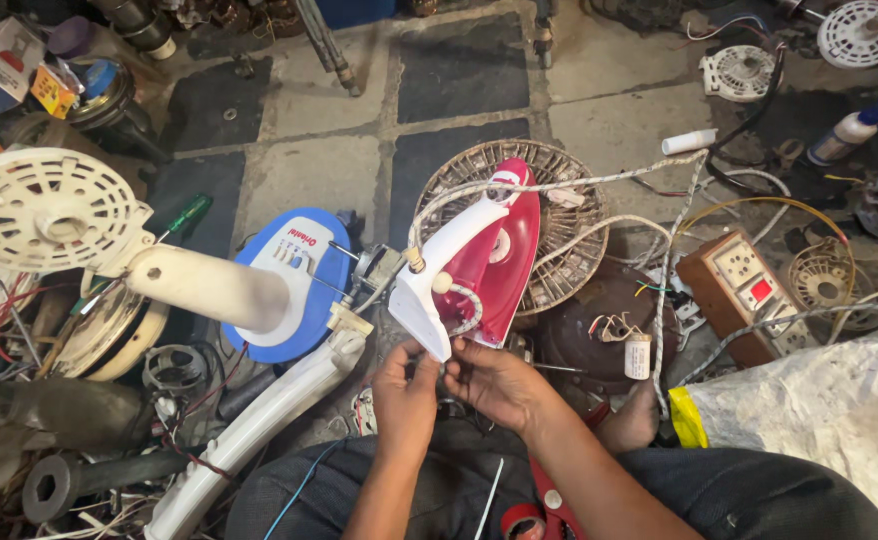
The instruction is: The person sits on the floor and repairs a red and white electric iron by stripping, twisting, and taping wires at the cord entry point. The person uses red-handled shears to cut the wire and electrical tape to insulate the connections.
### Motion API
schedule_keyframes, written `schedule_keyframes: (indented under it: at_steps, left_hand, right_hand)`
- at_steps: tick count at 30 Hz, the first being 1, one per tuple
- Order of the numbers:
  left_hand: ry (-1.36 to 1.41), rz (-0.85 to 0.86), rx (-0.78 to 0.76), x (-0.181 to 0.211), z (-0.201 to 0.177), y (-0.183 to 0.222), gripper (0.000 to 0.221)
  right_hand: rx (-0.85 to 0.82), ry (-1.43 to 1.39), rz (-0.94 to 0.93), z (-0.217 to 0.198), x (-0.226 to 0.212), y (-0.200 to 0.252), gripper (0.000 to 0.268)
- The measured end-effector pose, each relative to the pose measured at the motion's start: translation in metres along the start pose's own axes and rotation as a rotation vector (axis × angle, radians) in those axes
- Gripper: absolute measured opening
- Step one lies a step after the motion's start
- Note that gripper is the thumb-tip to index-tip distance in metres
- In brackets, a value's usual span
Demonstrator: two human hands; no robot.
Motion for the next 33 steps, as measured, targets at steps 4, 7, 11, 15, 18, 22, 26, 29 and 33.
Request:
schedule_keyframes:
  at_steps: [4,7,11,15,18,22,26,29,33]
  left_hand:
    - [-0.330,0.172,-0.020,0.014,-0.007,0.003,0.015]
    - [-0.414,0.462,-0.034,0.025,-0.008,0.004,0.012]
    - [-0.185,0.229,0.013,0.001,-0.006,0.000,0.011]
    - [0.008,0.109,0.041,-0.018,-0.002,0.001,0.011]
    - [-0.010,0.125,0.106,-0.022,-0.004,0.005,0.012]
    - [0.098,-0.049,0.198,-0.028,-0.002,0.014,0.014]
    - [0.018,0.082,0.266,-0.022,-0.001,0.019,0.013]
    - [0.064,-0.031,0.300,-0.028,0.002,0.020,0.011]
    - [-0.008,0.263,0.254,-0.009,0.000,0.023,0.008]
  right_hand:
    - [-0.015,-0.010,-0.075,0.003,-0.002,0.000,0.017]
    - [-0.019,0.010,-0.091,0.007,-0.002,0.001,0.017]
    - [-0.036,0.081,-0.094,0.013,-0.001,0.004,0.018]
    - [-0.010,0.072,-0.061,0.013,0.003,0.002,0.019]
    - [-0.010,0.093,-0.064,0.011,0.005,0.001,0.018]
    - [-0.004,0.007,-0.100,0.018,0.012,0.002,0.020]
    - [0.116,0.044,-0.156,0.020,0.019,0.006,0.021]
    - [0.100,0.007,-0.213,0.022,0.019,0.008,0.019]
    - [0.103,-0.047,-0.200,0.016,0.021,0.003,0.017]
Point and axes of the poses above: each hand's wrist, its own y-axis away from the middle knuckle, its own z-axis out of the palm, x = y × z, the point moved 5 cm from there along -y, towards the middle knuckle, and after that the axes turned 7 degrees about x, right-handed, at the moved point
